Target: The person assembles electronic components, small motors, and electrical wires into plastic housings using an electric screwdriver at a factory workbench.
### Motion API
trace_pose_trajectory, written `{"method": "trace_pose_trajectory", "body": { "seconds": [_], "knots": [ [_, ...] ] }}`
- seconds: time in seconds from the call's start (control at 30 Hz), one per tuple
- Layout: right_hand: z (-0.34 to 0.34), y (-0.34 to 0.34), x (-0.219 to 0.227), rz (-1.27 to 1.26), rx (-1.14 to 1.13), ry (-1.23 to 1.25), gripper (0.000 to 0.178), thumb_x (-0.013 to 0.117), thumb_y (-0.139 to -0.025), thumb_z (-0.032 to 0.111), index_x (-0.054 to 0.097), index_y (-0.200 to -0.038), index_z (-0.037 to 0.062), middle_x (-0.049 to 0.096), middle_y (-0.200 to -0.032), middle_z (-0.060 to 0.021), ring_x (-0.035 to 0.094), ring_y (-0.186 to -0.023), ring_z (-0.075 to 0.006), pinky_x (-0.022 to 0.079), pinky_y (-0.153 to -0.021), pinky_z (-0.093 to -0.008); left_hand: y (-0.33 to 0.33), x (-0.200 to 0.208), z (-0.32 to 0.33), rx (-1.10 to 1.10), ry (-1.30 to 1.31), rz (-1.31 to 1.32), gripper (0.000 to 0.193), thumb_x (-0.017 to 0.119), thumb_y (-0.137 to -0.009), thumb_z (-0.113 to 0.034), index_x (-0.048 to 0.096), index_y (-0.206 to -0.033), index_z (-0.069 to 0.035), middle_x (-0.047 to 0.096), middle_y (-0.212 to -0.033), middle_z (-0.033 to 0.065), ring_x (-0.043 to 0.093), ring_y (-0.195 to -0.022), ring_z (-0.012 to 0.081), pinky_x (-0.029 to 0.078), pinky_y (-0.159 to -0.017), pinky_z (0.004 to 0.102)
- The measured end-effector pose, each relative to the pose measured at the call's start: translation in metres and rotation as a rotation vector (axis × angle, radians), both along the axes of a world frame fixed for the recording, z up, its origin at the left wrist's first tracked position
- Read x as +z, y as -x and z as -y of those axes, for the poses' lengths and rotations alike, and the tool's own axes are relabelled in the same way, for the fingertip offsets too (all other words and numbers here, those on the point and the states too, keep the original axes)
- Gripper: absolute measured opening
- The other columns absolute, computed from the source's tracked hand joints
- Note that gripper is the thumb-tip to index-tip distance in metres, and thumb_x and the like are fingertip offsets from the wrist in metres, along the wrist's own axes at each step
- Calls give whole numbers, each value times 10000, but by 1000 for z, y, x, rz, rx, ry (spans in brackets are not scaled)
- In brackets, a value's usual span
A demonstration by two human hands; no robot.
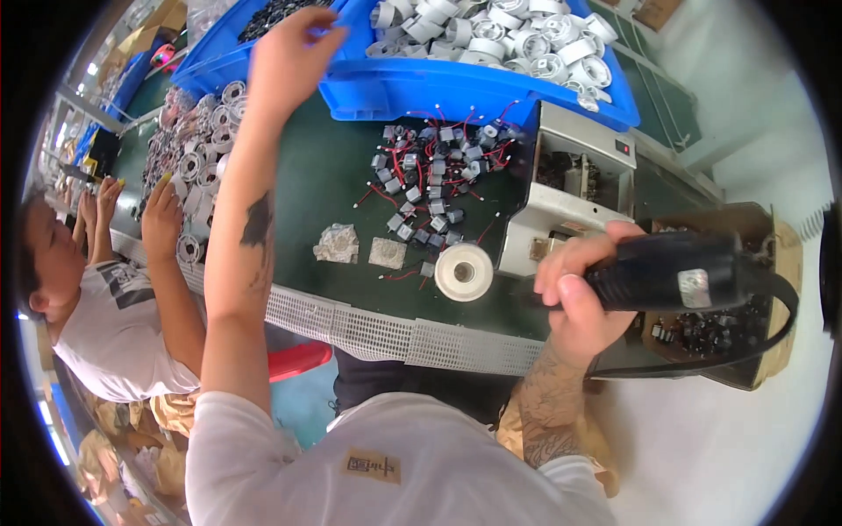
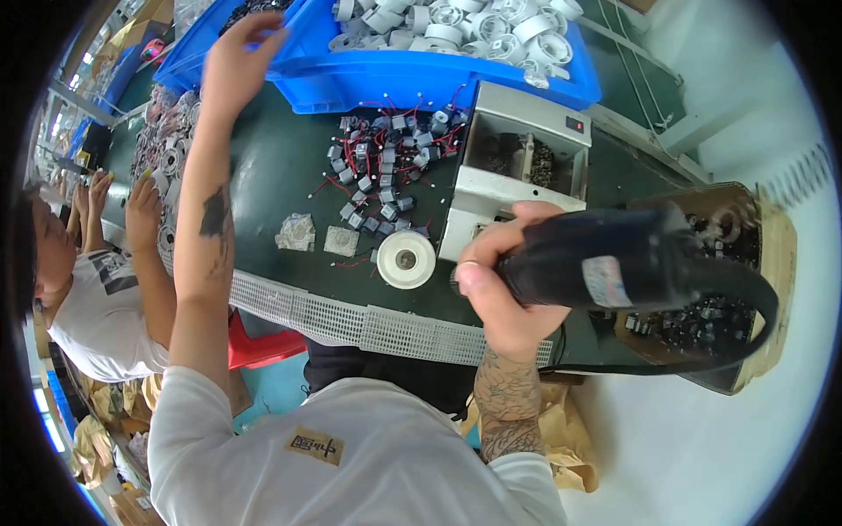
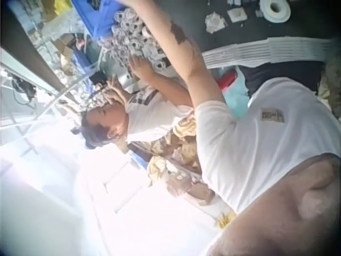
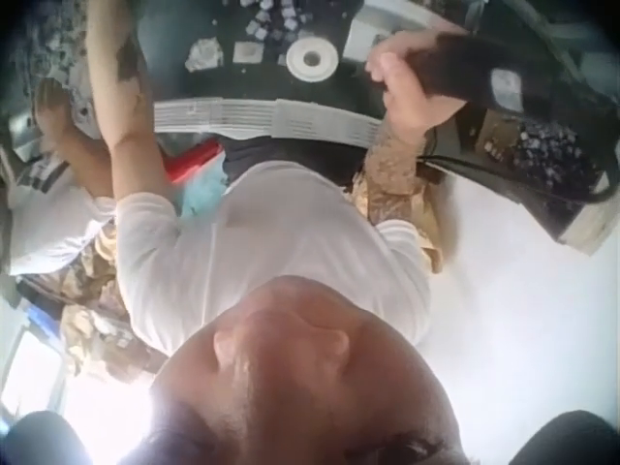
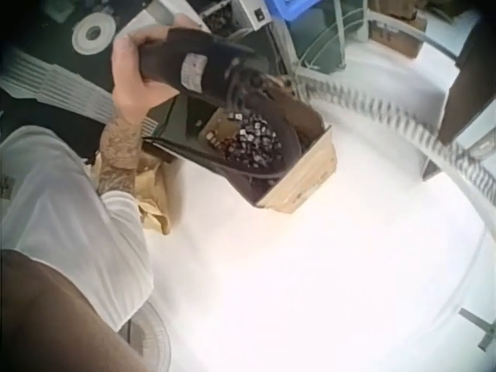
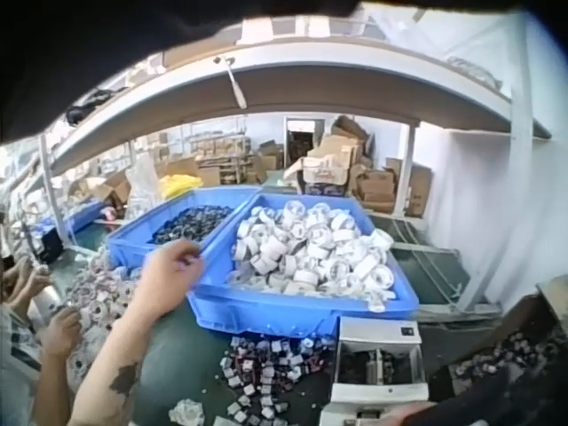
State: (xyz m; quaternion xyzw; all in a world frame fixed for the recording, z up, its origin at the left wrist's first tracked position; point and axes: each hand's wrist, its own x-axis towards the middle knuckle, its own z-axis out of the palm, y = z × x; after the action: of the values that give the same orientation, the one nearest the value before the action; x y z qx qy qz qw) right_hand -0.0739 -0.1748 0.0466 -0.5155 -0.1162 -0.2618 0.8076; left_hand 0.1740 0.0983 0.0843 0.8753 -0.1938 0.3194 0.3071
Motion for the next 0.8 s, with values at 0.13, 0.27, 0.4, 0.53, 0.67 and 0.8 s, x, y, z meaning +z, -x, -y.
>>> {"method": "trace_pose_trajectory", "body": {
  "seconds": [0.13,0.27,0.4,0.53,0.67,0.8],
  "knots": [
    [-1,0,-5,-111,-36,-12,606,620,-726,-146,376,-1274,-64,592,-707,-101,557,-590,-141,464,-546,-264,-107,-22,101,-197,-293,-47,433,639,-750,-153,635,-1164,-25,660,-1081,247,625,-1030,396,502,-889,437],
    [2,-4,-11,-106,-59,58,563,659,-733,-130,423,-1240,-64,599,-707,-95,552,-601,-120,441,-560,-240,-135,-14,125,-390,-536,36,406,597,-786,-134,634,-1182,-54,653,-1130,240,625,-1066,374,488,-920,472],
    [0,-7,-11,-64,-37,60,557,678,-738,-110,433,-1235,-60,603,-710,-93,554,-608,-114,430,-559,-232,-148,-12,134,-55,-812,-218,350,580,-820,-131,636,-1160,-66,656,-1128,229,641,-1040,358,505,-890,468],
    [6,-7,-10,-91,-84,26,565,686,-730,-97,432,-1233,-62,601,-707,-97,553,-591,-118,431,-548,-234,-128,-6,160,-65,-351,126,290,627,-861,-220,637,-1085,-36,698,-924,187,657,-876,399,526,-735,449],
    [7,-4,-7,-51,-62,25,589,676,-724,-96,408,-1248,-67,600,-705,-107,559,-583,-132,447,-542,-246,-11,25,121,-28,-111,5,395,681,-833,-301,619,-1093,-11,686,-947,215,640,-895,419,516,-767,447],
    [9,0,-5,-44,-59,-21,612,653,-720,-106,382,-1268,-70,595,-701,-115,559,-570,-147,468,-534,-264,129,-11,97,-552,254,-562,290,628,-926,-217,622,-1134,-14,662,-987,133,649,-895,189,508,-783,325]
  ]
}}
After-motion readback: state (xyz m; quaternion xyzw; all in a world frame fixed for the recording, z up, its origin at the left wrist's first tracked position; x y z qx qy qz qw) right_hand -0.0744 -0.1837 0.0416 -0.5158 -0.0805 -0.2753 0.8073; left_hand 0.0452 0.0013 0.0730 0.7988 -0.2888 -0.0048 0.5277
